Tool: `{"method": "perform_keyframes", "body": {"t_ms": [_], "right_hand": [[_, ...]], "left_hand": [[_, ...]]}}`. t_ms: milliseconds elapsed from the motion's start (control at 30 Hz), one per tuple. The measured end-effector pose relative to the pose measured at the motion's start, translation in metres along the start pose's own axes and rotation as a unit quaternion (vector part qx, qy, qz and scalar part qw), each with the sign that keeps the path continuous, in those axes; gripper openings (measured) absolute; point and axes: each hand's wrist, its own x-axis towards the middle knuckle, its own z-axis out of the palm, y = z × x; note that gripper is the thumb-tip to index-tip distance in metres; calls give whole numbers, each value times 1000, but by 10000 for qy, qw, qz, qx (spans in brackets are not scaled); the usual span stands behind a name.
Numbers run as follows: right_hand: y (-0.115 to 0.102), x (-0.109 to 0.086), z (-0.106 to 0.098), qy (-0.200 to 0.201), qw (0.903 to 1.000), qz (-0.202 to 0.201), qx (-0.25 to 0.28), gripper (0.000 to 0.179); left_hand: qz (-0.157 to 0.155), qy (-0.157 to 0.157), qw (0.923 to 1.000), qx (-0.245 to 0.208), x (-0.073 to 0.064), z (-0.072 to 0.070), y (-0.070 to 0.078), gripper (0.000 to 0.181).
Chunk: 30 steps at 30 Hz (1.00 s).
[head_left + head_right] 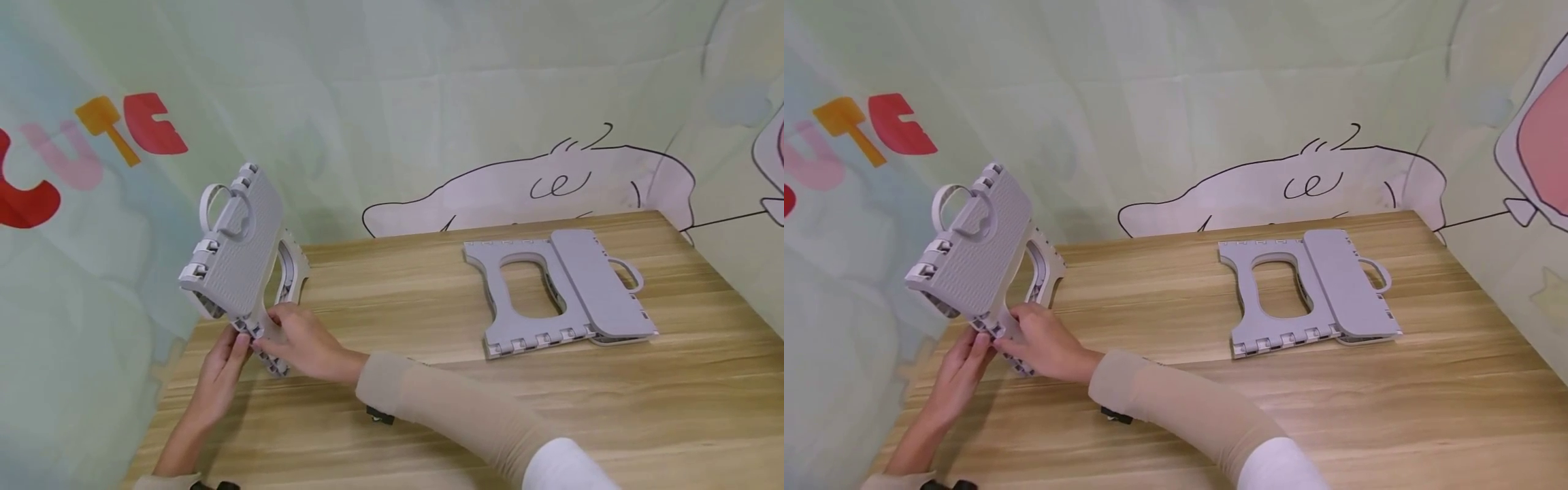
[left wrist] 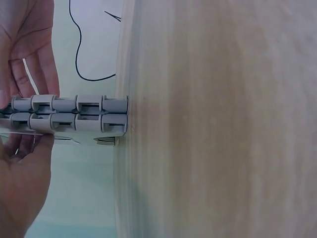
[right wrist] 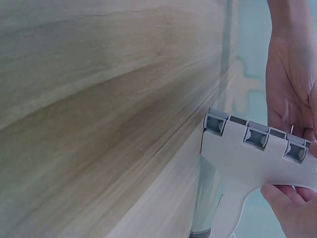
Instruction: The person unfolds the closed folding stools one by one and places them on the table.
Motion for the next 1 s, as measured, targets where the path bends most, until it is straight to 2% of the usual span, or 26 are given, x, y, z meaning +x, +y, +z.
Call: {"method": "perform_keyframes", "body": {"t_ms": [333, 567, 1000], "right_hand": [[2, -2, -3, -63, 9998, -145, -125, 35], [2, -5, -8, -36, 9997, -172, -161, 35], [7, -10, -12, 44, 9996, -196, -191, 36]], "left_hand": [[58, 46, 9998, -208, 1, 2, -2, 39], [232, 110, 9977, -633, 0, 2, -5, 35], [269, 56, 9961, -834, 1, 4, -4, 37]]}}
